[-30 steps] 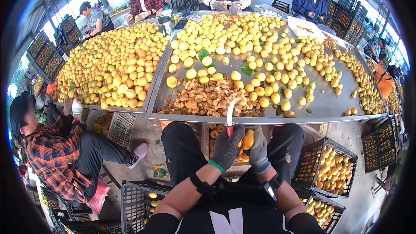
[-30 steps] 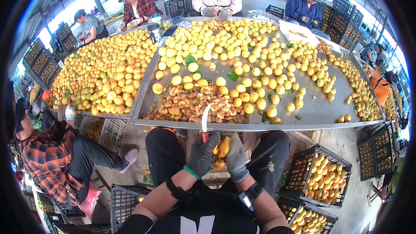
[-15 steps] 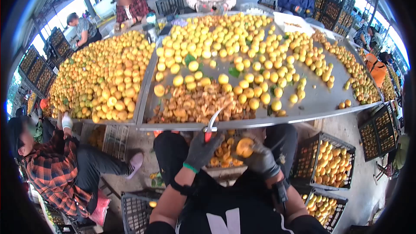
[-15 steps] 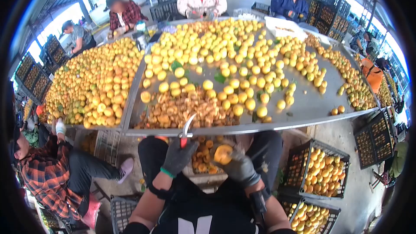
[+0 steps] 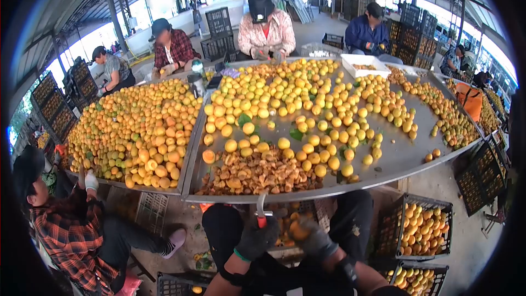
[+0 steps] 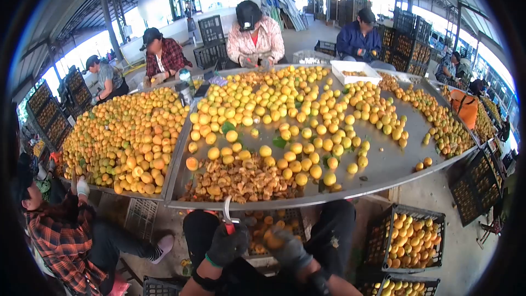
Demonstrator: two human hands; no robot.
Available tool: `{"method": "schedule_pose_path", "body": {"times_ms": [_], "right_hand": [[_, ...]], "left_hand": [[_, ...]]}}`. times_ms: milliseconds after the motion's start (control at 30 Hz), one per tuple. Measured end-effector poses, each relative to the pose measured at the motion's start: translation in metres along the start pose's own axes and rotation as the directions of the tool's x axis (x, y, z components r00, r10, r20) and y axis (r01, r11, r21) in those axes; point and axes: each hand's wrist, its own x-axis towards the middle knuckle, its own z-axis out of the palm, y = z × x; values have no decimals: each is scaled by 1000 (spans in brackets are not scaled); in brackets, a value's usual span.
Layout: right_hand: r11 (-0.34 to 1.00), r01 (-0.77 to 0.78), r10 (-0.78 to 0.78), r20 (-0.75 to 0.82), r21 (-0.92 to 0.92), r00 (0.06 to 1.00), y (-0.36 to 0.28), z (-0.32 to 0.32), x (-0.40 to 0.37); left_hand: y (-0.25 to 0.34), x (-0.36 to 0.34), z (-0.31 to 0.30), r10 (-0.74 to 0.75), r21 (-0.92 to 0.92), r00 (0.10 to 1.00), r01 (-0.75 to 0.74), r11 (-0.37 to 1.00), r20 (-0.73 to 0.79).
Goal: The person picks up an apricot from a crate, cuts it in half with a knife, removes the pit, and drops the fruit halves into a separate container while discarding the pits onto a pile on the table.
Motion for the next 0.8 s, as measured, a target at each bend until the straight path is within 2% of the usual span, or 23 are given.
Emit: {"method": "schedule_pose_path", "body": {"times_ms": [33, 67, 100, 133, 167, 200, 233, 267, 300, 400, 433, 467, 533, 600, 667, 700, 733, 800], "right_hand": [[994, 44, -52, 82, 103, 995, -12, 7, 6], [991, 83, -79, -50, 101, 996, -20, 17, 13], [963, 70, -46, -100, 260, 994, -28, 32, 11], [979, 46, -41, -30, 199, 999, -31, 33, 14], [990, 94, -98, -25, -105, 995, -29, 21, 18], [909, 127, -138, 0, -398, 990, -24, 10, 20], [912, 107, -120, -8, -395, 993, -24, 22, 13], [971, 59, -55, 24, -231, 998, -27, 40, 0], [998, 5, 0, 71, -64, 998, -28, 53, -7], [985, -70, 83, 74, -157, 994, -18, 56, -21], [947, -223, 224, -21, -231, 974, -24, 66, -32], [944, -241, 241, -26, -227, 970, -18, 56, -32], [856, -498, 508, 54, -138, 860, -6, 32, -29], [823, -540, 558, 76, -173, 826, -7, 48, -36], [824, -516, 558, 181, -233, 810, -4, 58, -39], [821, -524, 564, 177, -227, 806, -1, 57, -40], [827, -486, 533, 119, -282, 837, 2, 56, -41], [825, -447, 496, 64, -345, 866, 3, 56, -41]], "left_hand": [[-6, -3, -6, -4, -117, 1000, 4, 993, 2], [-14, -6, -12, -37, -125, 999, 34, 992, -21], [-22, -5, -16, -103, -251, 988, 71, 965, -113], [-24, 0, -16, -163, -373, 968, 82, 924, -190], [-22, -3, -12, -39, -85, 990, 27, 996, -137], [-24, -6, -8, -53, -97, 987, 38, 994, -154], [-24, -5, -3, 49, 3, 984, -49, 999, -174], [-21, -5, 0, 152, 109, 971, -134, 985, -183], [-10, -7, 1, 87, -9, 991, -88, 996, -97], [9, -6, 6, 173, -113, 983, -178, 977, -61], [16, -6, 7, 125, -237, 992, -120, 964, 7], [17, -5, 6, 121, -241, 993, -120, 963, -12], [13, 0, 6, 89, -336, 987, -40, 941, 131], [-6, 5, -5, 85, -349, 987, -33, 937, 135], [-17, 7, -14, 11, -467, 928, 178, 866, 373], [-21, 7, -16, 44, -539, 903, 216, 814, 428], [-25, 6, -17, 39, -544, 905, 219, 810, 423], [-24, 9, -14, 191, -412, 917, -32, 911, 351]]}}
